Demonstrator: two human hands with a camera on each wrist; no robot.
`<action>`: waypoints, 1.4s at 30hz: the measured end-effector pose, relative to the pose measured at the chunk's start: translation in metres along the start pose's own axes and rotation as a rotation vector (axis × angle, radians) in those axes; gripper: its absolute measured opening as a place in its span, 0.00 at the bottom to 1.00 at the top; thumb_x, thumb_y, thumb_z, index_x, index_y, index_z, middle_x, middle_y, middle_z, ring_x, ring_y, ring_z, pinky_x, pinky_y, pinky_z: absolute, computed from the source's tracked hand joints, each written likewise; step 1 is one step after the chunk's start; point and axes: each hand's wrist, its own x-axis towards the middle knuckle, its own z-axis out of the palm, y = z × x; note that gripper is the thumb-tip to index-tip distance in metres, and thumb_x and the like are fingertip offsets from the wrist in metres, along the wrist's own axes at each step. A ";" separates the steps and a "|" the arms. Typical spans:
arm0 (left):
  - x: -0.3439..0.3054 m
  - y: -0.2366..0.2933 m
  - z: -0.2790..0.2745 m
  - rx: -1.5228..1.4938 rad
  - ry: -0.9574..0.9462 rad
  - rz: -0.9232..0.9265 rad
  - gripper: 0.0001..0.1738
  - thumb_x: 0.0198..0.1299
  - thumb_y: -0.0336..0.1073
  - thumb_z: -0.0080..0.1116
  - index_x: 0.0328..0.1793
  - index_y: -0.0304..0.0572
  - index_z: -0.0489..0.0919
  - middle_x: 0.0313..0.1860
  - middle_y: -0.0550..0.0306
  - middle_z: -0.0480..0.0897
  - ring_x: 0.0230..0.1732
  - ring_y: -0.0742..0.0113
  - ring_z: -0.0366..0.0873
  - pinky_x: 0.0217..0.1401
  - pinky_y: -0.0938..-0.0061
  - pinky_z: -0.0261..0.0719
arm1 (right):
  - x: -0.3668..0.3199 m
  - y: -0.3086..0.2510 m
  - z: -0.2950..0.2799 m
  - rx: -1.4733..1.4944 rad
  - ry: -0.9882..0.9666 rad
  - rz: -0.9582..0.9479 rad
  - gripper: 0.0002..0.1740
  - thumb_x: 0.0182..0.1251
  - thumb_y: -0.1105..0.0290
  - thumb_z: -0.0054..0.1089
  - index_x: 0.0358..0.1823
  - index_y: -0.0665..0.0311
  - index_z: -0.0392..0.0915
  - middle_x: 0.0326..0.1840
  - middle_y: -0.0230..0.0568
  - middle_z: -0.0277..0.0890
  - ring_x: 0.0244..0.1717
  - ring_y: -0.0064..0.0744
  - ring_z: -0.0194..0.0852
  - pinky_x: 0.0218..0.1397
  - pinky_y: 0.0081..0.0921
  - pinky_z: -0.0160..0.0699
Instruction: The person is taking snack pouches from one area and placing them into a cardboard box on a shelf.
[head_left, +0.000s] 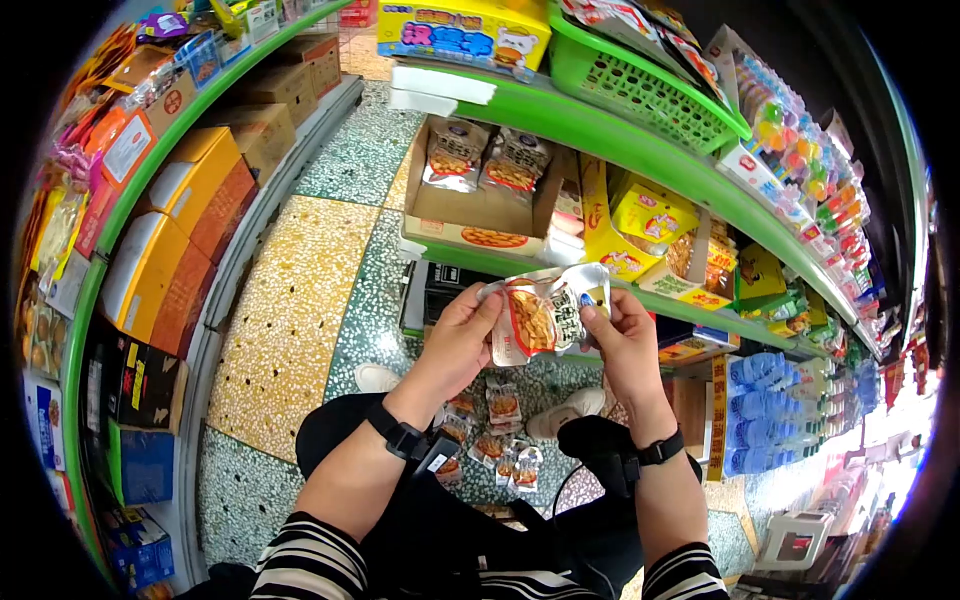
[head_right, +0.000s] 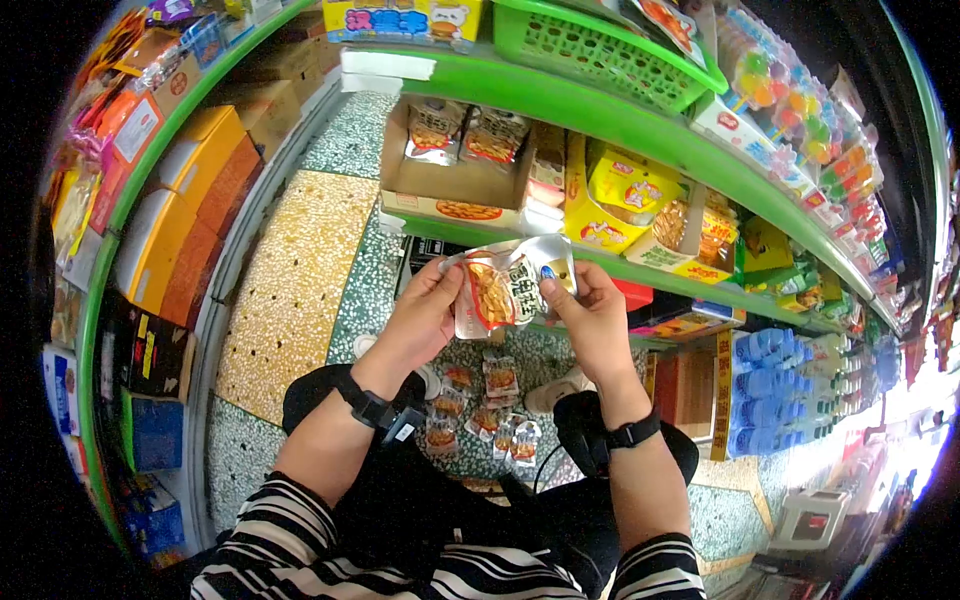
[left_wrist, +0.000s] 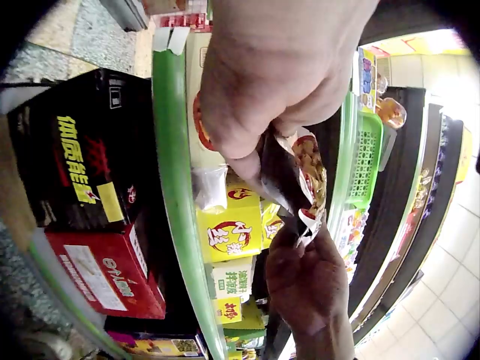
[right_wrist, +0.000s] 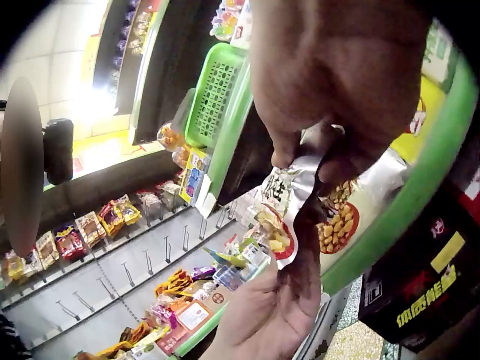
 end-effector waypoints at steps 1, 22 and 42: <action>0.001 0.000 -0.001 -0.011 0.007 0.012 0.17 0.74 0.39 0.42 0.62 0.39 0.70 0.56 0.57 0.77 0.56 0.70 0.77 0.59 0.71 0.78 | 0.000 -0.006 0.004 -0.005 -0.003 0.025 0.17 0.66 0.72 0.62 0.54 0.68 0.71 0.39 0.31 0.77 0.35 0.17 0.74 0.33 0.19 0.79; 0.002 0.035 -0.016 0.160 0.217 -0.008 0.14 0.74 0.48 0.43 0.50 0.46 0.71 0.51 0.55 0.80 0.47 0.68 0.80 0.47 0.74 0.77 | 0.124 -0.064 0.055 -0.081 -0.210 -0.022 0.20 0.64 0.78 0.61 0.57 0.64 0.70 0.44 0.33 0.78 0.40 0.19 0.78 0.41 0.17 0.82; -0.001 0.043 -0.018 0.289 0.179 -0.127 0.18 0.74 0.48 0.42 0.46 0.40 0.73 0.46 0.55 0.80 0.42 0.69 0.80 0.44 0.77 0.77 | 0.212 -0.041 0.116 -1.216 -0.034 -0.753 0.29 0.55 0.60 0.67 0.57 0.65 0.73 0.54 0.57 0.75 0.56 0.58 0.71 0.60 0.41 0.70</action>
